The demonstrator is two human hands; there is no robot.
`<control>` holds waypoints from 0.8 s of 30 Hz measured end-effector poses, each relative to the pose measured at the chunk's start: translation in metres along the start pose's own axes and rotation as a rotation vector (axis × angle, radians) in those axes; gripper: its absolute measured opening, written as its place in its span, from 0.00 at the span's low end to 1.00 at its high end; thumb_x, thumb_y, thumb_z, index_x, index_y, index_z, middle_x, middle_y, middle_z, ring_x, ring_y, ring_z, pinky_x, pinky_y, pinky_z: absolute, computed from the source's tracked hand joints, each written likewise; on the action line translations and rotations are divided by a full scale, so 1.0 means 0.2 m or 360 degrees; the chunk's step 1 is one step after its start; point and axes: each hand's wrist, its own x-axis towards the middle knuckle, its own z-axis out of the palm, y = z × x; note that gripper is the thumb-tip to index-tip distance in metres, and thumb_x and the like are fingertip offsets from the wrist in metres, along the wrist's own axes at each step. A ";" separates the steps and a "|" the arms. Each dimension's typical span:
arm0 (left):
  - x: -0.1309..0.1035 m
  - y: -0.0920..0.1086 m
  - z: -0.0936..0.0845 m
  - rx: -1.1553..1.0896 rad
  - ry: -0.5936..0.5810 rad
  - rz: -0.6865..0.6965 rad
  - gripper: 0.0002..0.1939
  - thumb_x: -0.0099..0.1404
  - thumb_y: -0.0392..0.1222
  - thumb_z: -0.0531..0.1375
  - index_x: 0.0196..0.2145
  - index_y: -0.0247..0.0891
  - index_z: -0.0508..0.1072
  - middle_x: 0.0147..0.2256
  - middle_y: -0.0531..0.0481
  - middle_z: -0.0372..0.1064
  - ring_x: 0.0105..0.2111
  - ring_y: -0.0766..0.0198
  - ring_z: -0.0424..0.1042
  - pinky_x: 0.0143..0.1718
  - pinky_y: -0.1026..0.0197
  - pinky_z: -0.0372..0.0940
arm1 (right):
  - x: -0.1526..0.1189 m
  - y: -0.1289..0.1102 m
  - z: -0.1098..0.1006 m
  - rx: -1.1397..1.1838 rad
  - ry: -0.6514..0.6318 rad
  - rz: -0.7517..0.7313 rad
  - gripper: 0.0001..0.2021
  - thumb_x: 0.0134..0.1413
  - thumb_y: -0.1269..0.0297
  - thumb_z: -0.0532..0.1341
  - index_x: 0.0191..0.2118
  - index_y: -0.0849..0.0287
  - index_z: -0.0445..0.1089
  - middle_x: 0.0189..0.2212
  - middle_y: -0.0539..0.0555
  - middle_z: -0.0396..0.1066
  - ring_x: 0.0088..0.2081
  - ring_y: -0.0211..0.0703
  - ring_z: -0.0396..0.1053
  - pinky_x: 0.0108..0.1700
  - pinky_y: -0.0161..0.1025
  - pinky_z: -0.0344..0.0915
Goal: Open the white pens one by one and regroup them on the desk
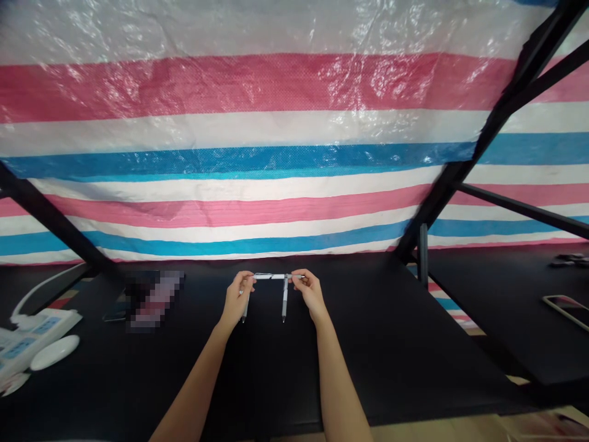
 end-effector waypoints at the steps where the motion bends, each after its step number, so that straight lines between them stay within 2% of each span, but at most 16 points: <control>1: 0.00 0.00 0.00 -0.0007 -0.0016 0.0007 0.11 0.62 0.49 0.51 0.35 0.40 0.66 0.29 0.51 0.68 0.27 0.65 0.69 0.32 0.62 0.62 | 0.00 0.00 0.00 0.0001 0.0013 -0.0003 0.14 0.38 0.54 0.67 0.30 0.57 0.71 0.24 0.51 0.72 0.24 0.38 0.62 0.30 0.37 0.59; 5: 0.00 0.00 0.00 0.0019 0.0006 0.0086 0.11 0.63 0.48 0.50 0.30 0.40 0.66 0.25 0.53 0.65 0.25 0.65 0.67 0.32 0.62 0.61 | 0.00 0.00 0.00 -0.0018 0.0015 -0.0001 0.14 0.39 0.54 0.67 0.31 0.57 0.71 0.24 0.51 0.72 0.24 0.37 0.62 0.30 0.37 0.59; 9: 0.01 0.00 0.00 0.0010 0.0109 0.0093 0.18 0.64 0.50 0.47 0.22 0.39 0.62 0.21 0.54 0.61 0.24 0.66 0.64 0.30 0.63 0.59 | -0.01 -0.01 0.01 -0.0036 -0.0021 -0.0001 0.14 0.38 0.54 0.67 0.30 0.57 0.70 0.24 0.51 0.71 0.24 0.38 0.62 0.30 0.37 0.60; 15: 0.02 0.00 -0.02 -0.0232 0.0229 -0.0130 0.19 0.63 0.53 0.48 0.20 0.39 0.61 0.19 0.54 0.60 0.22 0.67 0.63 0.27 0.65 0.58 | 0.00 -0.01 0.00 -0.0001 0.0030 -0.0023 0.13 0.38 0.55 0.66 0.30 0.57 0.70 0.24 0.51 0.71 0.23 0.37 0.61 0.29 0.36 0.59; 24: 0.05 -0.06 -0.06 -0.0428 0.0427 -0.0180 0.19 0.63 0.50 0.49 0.19 0.38 0.59 0.18 0.56 0.55 0.19 0.69 0.57 0.24 0.66 0.57 | 0.02 0.01 -0.04 0.0023 0.0245 -0.0032 0.12 0.38 0.56 0.65 0.29 0.57 0.69 0.21 0.50 0.69 0.21 0.37 0.60 0.26 0.37 0.57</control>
